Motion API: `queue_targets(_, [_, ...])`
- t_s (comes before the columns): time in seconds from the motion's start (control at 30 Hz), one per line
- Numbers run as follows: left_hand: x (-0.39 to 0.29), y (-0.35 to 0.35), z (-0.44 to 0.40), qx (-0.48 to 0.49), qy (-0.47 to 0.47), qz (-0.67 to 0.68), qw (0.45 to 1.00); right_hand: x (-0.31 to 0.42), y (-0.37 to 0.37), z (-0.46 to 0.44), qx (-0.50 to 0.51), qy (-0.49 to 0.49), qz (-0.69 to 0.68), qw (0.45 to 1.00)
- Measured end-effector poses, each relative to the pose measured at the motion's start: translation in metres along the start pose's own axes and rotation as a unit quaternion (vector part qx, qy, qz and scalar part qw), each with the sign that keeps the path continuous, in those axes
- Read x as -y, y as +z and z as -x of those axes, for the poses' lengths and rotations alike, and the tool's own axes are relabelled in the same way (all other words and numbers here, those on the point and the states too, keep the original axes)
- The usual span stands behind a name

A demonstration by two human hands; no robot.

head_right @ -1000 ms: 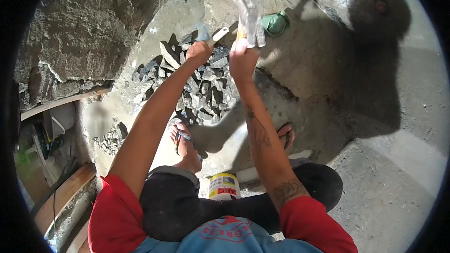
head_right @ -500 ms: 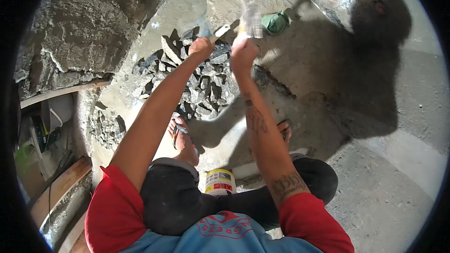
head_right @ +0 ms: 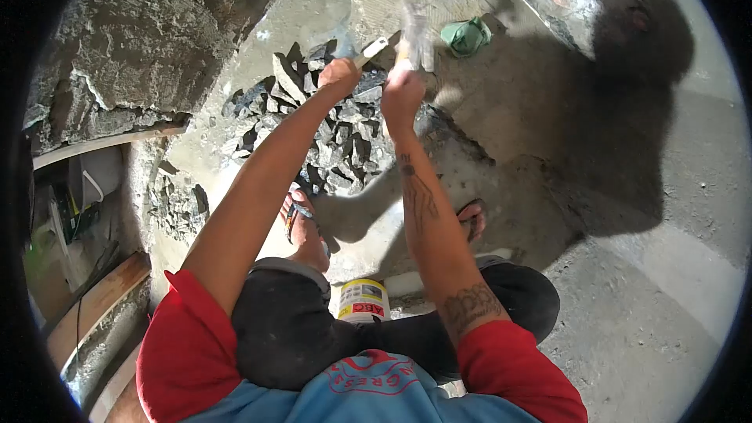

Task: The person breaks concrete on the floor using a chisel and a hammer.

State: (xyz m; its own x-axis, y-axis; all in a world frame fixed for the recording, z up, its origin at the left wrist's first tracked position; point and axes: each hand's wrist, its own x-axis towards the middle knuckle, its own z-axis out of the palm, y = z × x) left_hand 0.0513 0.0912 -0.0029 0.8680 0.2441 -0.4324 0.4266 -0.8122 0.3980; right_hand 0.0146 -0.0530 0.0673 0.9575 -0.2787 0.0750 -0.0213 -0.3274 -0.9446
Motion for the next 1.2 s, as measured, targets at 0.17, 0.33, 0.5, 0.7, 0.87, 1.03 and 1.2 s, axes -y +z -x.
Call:
queue_targets(0.17, [-0.001,0.001,0.003,-0.01,0.001,0.002,1.0,-0.02,-0.01,-0.005,0.139,0.277,0.073,0.948])
queue_targets(0.33, [-0.002,0.01,-0.003,-0.015,-0.04,-0.002,0.999,0.068,-0.035,-0.027,0.033,0.056,-0.123,0.99])
queue_targets(0.5, [-0.006,0.007,0.001,-0.024,-0.034,-0.003,0.999,-0.016,0.005,-0.009,0.031,0.087,-0.073,0.993])
queue_targets(0.7, [0.002,0.015,0.006,0.0,-0.021,-0.079,0.997,0.008,-0.018,-0.018,0.148,0.308,-0.015,0.94])
queue_targets(0.87, [-0.021,-0.029,0.013,0.026,-0.014,-0.138,0.99,0.094,-0.048,-0.043,0.086,0.206,-0.122,0.967])
queue_targets(1.03, [-0.02,-0.05,0.003,-0.004,0.011,-0.006,1.0,0.107,-0.055,-0.042,0.049,0.215,-0.153,0.963])
queue_targets(1.2, [0.004,0.016,-0.025,-0.112,0.12,0.047,0.985,0.077,-0.045,-0.027,0.092,0.163,-0.155,0.97])
